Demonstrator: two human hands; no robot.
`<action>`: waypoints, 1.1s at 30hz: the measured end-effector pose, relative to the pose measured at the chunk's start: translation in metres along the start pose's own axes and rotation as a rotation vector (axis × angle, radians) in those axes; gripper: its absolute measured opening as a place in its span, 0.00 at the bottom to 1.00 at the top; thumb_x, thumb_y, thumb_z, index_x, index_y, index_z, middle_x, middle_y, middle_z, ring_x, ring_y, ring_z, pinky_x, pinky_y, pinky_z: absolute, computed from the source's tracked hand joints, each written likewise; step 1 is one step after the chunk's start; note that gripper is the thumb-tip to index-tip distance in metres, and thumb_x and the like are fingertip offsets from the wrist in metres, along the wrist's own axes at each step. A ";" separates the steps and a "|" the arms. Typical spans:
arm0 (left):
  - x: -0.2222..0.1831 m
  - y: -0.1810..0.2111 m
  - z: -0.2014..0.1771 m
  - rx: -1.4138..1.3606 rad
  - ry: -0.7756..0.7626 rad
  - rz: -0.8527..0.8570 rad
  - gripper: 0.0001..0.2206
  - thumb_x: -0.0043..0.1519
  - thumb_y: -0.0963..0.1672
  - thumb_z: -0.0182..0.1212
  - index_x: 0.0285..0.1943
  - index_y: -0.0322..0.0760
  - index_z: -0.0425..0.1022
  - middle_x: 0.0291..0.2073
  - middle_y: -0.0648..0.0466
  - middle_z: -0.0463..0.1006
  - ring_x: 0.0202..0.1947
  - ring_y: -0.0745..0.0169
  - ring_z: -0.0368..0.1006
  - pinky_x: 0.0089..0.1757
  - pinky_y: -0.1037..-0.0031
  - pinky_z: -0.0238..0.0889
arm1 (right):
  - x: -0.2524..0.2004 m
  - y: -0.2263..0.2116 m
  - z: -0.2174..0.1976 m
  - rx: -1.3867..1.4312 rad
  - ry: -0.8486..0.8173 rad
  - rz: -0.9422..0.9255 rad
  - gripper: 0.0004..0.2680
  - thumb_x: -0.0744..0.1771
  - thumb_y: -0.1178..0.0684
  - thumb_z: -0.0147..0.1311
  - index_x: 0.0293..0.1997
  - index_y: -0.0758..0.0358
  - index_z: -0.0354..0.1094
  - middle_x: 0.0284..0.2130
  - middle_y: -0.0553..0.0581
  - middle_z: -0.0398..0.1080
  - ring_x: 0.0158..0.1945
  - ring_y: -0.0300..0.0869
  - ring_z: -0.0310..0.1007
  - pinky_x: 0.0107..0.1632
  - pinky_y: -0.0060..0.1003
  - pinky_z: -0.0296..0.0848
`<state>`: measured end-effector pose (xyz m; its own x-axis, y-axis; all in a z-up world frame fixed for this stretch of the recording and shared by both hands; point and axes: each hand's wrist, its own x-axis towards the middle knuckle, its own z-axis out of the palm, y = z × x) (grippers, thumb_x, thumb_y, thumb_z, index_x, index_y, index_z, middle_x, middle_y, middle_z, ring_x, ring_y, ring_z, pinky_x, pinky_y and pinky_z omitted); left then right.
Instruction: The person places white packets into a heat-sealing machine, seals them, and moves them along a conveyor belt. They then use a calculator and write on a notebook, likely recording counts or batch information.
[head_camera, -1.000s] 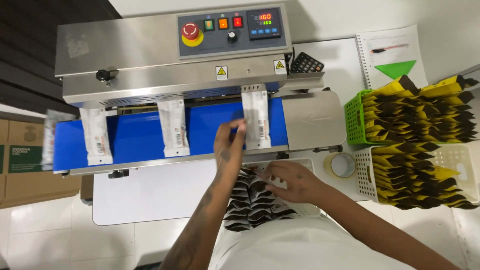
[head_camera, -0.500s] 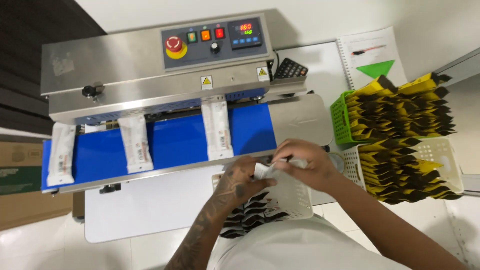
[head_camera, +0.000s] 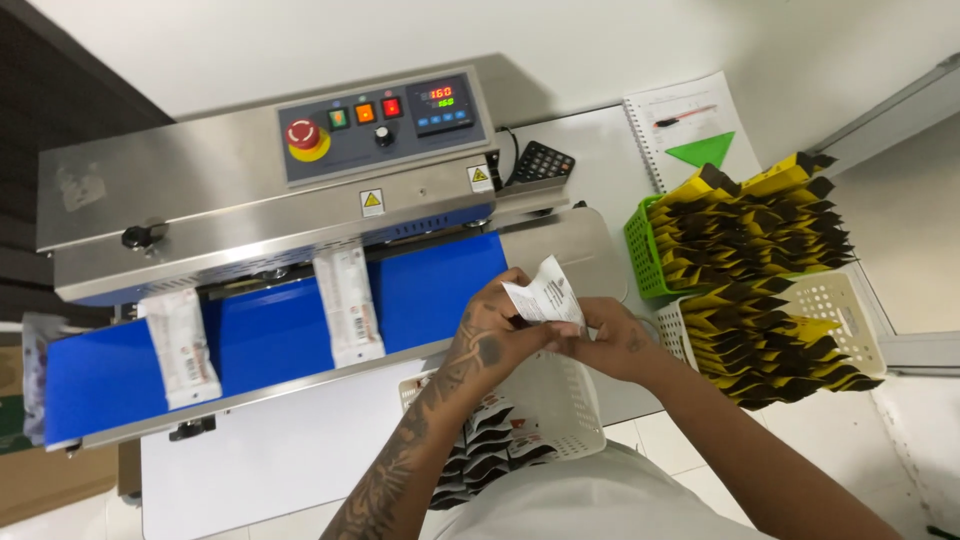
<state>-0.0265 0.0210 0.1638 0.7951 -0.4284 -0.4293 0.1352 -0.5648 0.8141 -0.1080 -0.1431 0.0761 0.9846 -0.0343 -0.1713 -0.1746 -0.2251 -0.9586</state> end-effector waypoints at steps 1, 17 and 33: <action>0.002 0.001 0.002 0.003 -0.004 0.003 0.21 0.53 0.51 0.72 0.45 0.30 0.83 0.38 0.40 0.85 0.41 0.49 0.82 0.45 0.74 0.75 | 0.001 0.005 -0.001 0.001 0.006 0.000 0.03 0.65 0.59 0.61 0.36 0.69 0.78 0.26 0.59 0.79 0.33 0.41 0.73 0.41 0.41 0.76; 0.051 -0.050 0.038 -0.254 0.159 0.254 0.19 0.46 0.50 0.81 0.42 0.40 0.86 0.37 0.51 0.86 0.43 0.59 0.82 0.42 0.71 0.73 | 0.013 -0.002 0.002 0.084 0.040 0.096 0.11 0.65 0.50 0.65 0.44 0.67 0.78 0.32 0.61 0.80 0.37 0.44 0.74 0.44 0.44 0.75; 0.108 -0.092 0.040 -0.332 0.094 0.201 0.21 0.65 0.55 0.62 0.25 0.40 0.75 0.20 0.50 0.75 0.27 0.59 0.75 0.35 0.73 0.66 | 0.038 0.014 0.003 0.100 0.184 0.377 0.13 0.65 0.45 0.63 0.47 0.64 0.78 0.35 0.61 0.75 0.40 0.48 0.73 0.46 0.44 0.70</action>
<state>0.0234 -0.0019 0.0271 0.8739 -0.4315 -0.2237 0.1434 -0.2108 0.9670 -0.0732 -0.1450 0.0559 0.8350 -0.2708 -0.4791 -0.5130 -0.0680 -0.8557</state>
